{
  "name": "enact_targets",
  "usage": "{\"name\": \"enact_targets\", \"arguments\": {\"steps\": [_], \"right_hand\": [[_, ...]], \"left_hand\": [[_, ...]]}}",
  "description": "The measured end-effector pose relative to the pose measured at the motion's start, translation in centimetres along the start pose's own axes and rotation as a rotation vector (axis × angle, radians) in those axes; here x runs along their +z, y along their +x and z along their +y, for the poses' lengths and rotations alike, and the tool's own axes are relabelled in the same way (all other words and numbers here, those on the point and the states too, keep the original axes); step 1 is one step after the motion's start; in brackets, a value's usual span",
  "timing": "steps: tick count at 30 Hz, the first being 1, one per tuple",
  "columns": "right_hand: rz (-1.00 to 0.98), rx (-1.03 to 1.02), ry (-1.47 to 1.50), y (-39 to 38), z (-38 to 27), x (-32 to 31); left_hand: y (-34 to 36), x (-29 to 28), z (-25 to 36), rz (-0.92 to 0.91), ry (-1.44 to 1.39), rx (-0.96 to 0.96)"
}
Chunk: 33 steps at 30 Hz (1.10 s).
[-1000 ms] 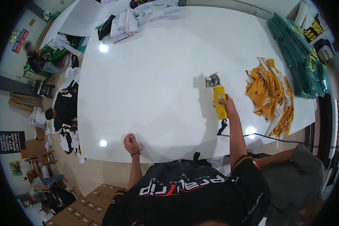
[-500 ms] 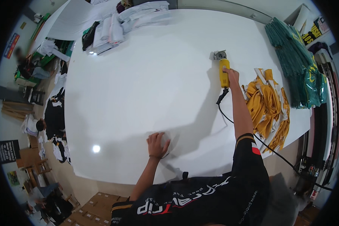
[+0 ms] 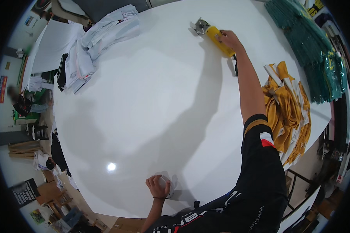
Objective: The person uses a yellow oscillating multi-tool to cut a rectangular piece of yellow fabric on a white table. They then fold the fabric in half, smooth it out, and repeatedly peel off the white backing paper from the adhesive side of the fabric.
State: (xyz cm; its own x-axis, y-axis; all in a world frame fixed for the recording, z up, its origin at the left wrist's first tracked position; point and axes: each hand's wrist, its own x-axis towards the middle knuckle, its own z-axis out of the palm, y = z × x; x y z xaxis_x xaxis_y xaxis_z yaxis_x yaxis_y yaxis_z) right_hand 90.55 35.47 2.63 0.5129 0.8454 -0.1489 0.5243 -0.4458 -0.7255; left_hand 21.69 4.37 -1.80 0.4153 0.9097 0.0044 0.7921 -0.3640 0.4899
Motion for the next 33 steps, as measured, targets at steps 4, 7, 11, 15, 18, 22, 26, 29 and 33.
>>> {"name": "enact_targets", "arguments": {"steps": [4, 7, 11, 15, 18, 22, 26, 29, 33], "right_hand": [[0.128, -0.102, -0.247, 1.2, 0.2, 1.7], [0.229, -0.092, -0.347, -0.6, 0.9, 2.4], [0.542, -0.276, -0.587, -5.9, -0.2, 3.2], [0.381, -0.471, -0.177, -20.4, -4.5, 2.8], [-0.132, -0.381, 0.091, -32.2, -2.2, -3.2], [-0.272, 0.413, -0.02, -43.0, 4.5, -13.0], [0.802, 0.609, -0.322, -45.1, 18.5, -20.3], [0.812, 0.698, -0.677, -43.7, 27.5, -22.7], [0.619, 0.576, -0.497, -43.8, 38.4, -22.0]], "left_hand": [[-0.2, 0.2, -0.3, 0.029, -0.006, 0.005], [0.0, 0.1, -0.1, 0.011, 0.012, 0.031], [1.0, -0.1, -0.2, 0.024, 0.011, 0.068], [0.2, 0.9, 0.0, 0.053, 0.022, 0.07], [1.0, 0.9, -0.4, 0.077, 0.036, 0.097], [0.7, 0.8, -0.6, 0.062, 0.058, 0.125], [0.4, 1.2, -1.6, 0.064, 0.098, 0.122], [0.6, 0.9, -0.8, 0.113, 0.101, 0.154], [0.3, 1.9, -4.3, 0.061, 0.16, 0.263]]}}
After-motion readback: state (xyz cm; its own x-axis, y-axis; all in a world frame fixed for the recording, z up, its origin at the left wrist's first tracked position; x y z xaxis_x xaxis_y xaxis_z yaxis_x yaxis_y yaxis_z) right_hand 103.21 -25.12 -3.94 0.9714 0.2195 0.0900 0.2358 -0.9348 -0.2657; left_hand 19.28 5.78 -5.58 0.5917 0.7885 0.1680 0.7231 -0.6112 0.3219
